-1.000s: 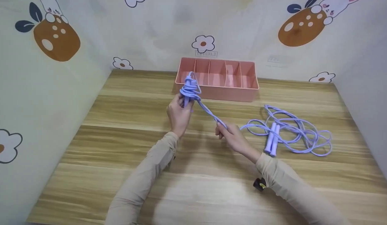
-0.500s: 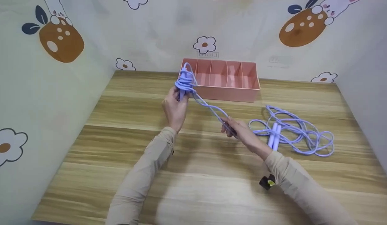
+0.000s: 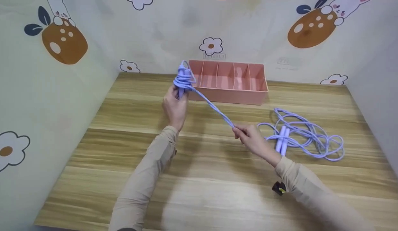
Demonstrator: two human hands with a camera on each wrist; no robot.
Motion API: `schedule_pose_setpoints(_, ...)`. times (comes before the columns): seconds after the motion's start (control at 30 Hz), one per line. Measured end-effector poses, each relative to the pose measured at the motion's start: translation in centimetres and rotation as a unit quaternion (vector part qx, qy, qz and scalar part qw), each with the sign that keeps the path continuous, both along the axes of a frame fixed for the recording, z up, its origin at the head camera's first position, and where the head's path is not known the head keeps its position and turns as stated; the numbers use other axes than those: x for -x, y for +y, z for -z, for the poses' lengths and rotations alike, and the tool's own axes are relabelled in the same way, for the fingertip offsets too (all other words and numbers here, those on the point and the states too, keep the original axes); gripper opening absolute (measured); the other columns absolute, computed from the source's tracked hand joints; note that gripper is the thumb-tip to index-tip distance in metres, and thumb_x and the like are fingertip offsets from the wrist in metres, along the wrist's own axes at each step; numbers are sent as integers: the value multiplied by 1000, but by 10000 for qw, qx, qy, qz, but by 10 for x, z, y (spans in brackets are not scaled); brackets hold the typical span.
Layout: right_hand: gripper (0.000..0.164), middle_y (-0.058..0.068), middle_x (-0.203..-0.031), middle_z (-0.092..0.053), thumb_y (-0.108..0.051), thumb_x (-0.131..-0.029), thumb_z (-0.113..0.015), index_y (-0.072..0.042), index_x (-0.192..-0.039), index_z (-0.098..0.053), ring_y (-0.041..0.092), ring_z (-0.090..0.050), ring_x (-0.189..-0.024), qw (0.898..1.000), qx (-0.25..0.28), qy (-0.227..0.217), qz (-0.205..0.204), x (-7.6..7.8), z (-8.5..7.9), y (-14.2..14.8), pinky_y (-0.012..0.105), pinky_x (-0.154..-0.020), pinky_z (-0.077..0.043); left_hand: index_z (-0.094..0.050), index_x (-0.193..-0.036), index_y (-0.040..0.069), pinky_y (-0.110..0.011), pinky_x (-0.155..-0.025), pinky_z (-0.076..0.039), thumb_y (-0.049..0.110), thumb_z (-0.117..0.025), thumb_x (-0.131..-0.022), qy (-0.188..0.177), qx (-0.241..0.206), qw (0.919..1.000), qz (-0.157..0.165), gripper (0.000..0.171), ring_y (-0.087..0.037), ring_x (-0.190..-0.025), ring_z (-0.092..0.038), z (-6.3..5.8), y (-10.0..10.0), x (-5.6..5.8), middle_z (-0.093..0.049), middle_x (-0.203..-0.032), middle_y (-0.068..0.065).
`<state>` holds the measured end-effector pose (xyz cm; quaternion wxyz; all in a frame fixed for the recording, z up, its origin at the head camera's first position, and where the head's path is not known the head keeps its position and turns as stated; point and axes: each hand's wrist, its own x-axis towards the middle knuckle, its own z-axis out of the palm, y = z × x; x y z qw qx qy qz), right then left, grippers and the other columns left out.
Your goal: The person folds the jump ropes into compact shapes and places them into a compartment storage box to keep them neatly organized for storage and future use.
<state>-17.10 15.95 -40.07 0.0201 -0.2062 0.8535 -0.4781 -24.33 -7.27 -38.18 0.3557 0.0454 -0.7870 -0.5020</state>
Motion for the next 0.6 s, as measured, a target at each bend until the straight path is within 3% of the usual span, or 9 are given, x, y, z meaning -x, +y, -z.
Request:
schedule_pose_setpoints(0.07, 21, 0, -65, -54, -9, -92, -51, 4, -102, -65, 6, -42, -52, 9939, -631, 900, -96, -4, 4, 4, 20, -44, -35, -65, -97, 0, -32, -74, -50, 9, -69, -77, -247, 32, 9997, -48, 22, -22, -84, -65, 1, -6, 2, -69, -91, -10)
schedule_pose_setpoints(0.1, 22, -1, -67, -54, -10, -91, -54, 1, -106, -65, 5, -42, -53, 9858, -919, 1394, -160, -4, 8, 7, 22, -46, -37, -65, -98, 0, -33, -74, -50, 9, -69, -77, -380, 98, 9992, -49, 23, -23, -85, -65, 1, -8, 3, -69, -92, -10)
schedule_pose_setpoints(0.2, 22, -1, -71, -53, -9, -85, -61, -3, -107, -65, 8, -44, -57, 9438, -1577, 2870, -442, -10, -1, 10, 24, -48, -40, -64, -99, 2, -37, -72, -49, 11, -69, -78, -876, 584, 9944, -7, 23, -27, -85, -64, 4, -10, 4, -68, -95, -11)
schedule_pose_setpoints(0.27, 20, -1, -71, -50, -8, -83, -64, -5, -102, -66, 11, -43, -57, 9151, -1804, 3533, -726, -11, -12, 9, 25, -46, -38, -63, -99, 2, -40, -69, -49, 13, -68, -79, -1099, 1043, 9884, 129, 23, -31, -82, -63, 5, -9, 3, -68, -95, -13)
schedule_pose_setpoints(0.33, 18, 0, -71, -49, -7, -81, -66, -7, -99, -66, 13, -43, -57, 8916, -1927, 3973, -1000, -10, -25, 6, 26, -46, -38, -63, -97, 2, -43, -63, -49, 12, -66, -80, -1147, 1604, 9800, 261, 20, -33, -77, -63, 7, -7, 1, -68, -91, -15)
schedule_pose_setpoints(0.4, 16, 1, -71, -48, -7, -80, -67, -8, -95, -67, 15, -42, -58, 8753, -1979, 4240, -1221, -9, -38, 3, 26, -47, -38, -63, -93, 1, -44, -59, -48, 7, -65, -78, -1064, 2200, 9689, 385, 16, -34, -70, -62, 9, -3, -2, -67, -83, -16)
schedule_pose_setpoints(0.5, 11, 2, -71, -47, -9, -79, -67, -10, -90, -68, 17, -41, -58, 8572, -2037, 4507, -1435, -4, -57, -1, 28, -49, -36, -61, -84, 0, -43, -51, -47, -2, -64, -71, -745, 3074, 9471, 546, 13, -33, -58, -60, 13, 4, -8, -65, -69, -16)
schedule_pose_setpoints(0.6, 8, 2, -71, -45, -10, -80, -67, -11, -88, -68, 18, -40, -60, 8494, -2069, 4580, -1610, 3, -75, -6, 28, -52, -35, -59, -79, 1, -40, -45, -46, -7, -61, -65, -342, 3898, 9171, 762, 17, -30, -50, -57, 18, 14, -16, -61, -60, -13)
